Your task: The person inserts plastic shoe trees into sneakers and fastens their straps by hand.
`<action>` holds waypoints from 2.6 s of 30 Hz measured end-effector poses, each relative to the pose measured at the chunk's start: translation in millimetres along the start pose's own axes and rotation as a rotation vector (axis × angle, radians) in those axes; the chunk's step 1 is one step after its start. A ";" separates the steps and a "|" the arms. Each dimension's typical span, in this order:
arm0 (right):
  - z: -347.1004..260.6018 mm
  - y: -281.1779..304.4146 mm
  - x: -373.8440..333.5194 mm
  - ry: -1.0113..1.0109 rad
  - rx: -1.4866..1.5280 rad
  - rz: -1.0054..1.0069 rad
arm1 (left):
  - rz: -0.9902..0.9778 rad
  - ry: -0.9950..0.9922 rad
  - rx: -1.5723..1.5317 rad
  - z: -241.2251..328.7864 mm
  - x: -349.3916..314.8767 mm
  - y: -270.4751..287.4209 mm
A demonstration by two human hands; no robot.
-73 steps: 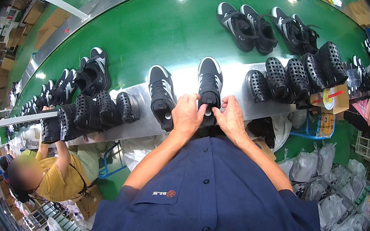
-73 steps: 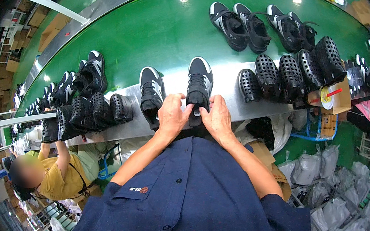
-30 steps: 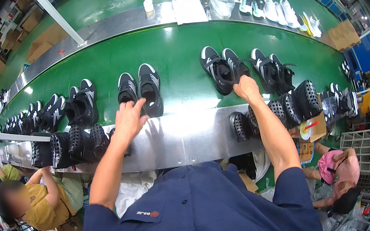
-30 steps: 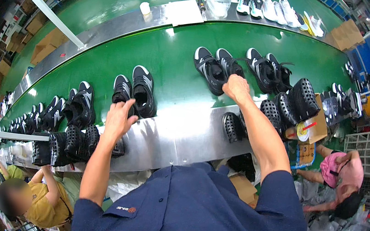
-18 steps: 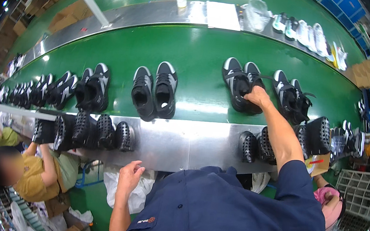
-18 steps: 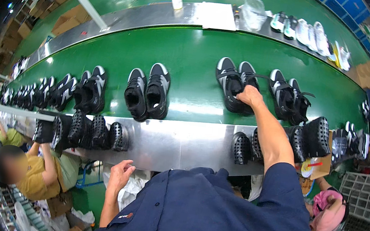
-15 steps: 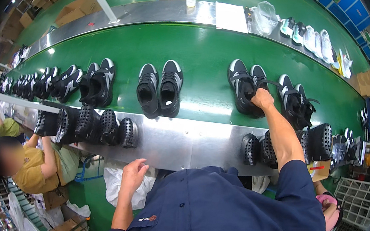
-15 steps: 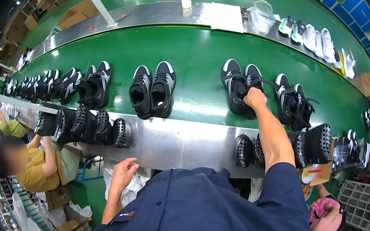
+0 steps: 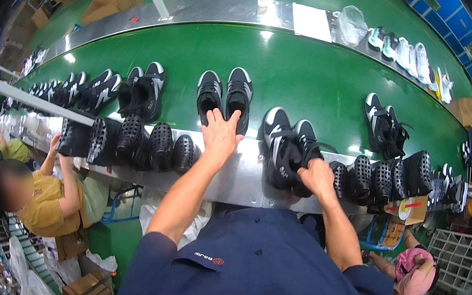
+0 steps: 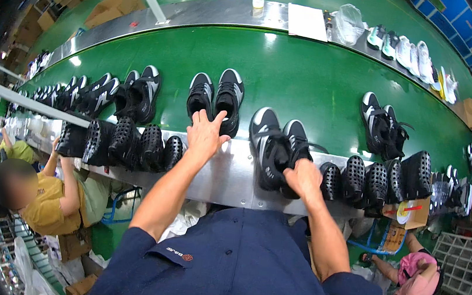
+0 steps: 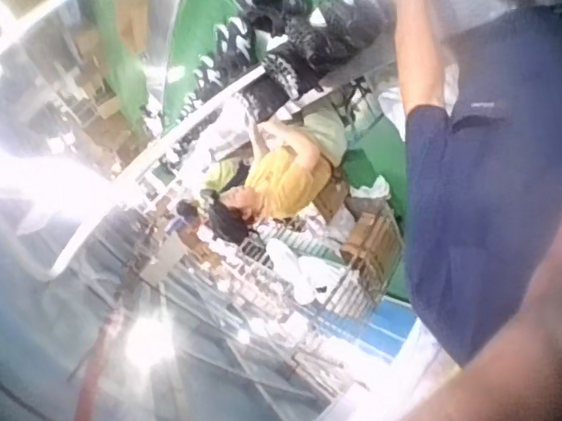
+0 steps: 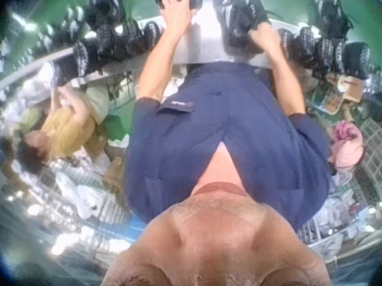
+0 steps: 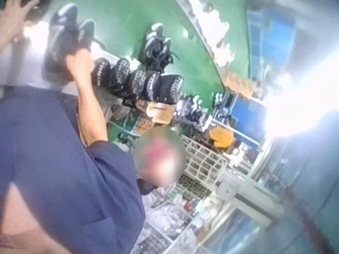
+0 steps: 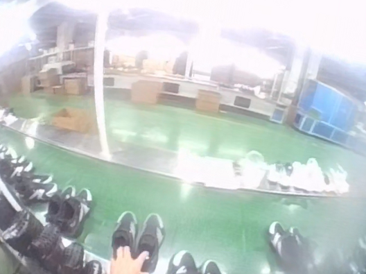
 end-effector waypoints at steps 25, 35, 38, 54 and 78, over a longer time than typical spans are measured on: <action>5.4 -36.3 -66.1 0.132 0.272 0.530 | 0.065 -0.710 -0.419 53.7 -86.3 -45.7; -1.0 -40.7 -21.2 0.222 0.274 0.249 | 0.005 -0.756 -0.395 110.1 -48.2 -85.7; -7.9 -6.5 -24.8 0.302 0.092 0.213 | -0.432 -0.618 -0.457 118.6 -13.7 -80.0; -14.4 3.7 -36.2 0.206 0.001 0.309 | 0.034 -1.022 -0.161 130.7 -78.2 -43.4; 284.2 90.3 -98.8 -0.612 -0.215 0.620 | -0.105 -0.601 -0.529 94.6 -59.2 -105.8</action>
Point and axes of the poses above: each hand's wrist, its own x-axis towards the middle knuckle, its own y-axis out of the back of the hand, z = x × y, the point moved 7 cm from there along x, towards the middle knuckle, and after that the axes turned 11 degrees about -x, right-handed, at the moved point
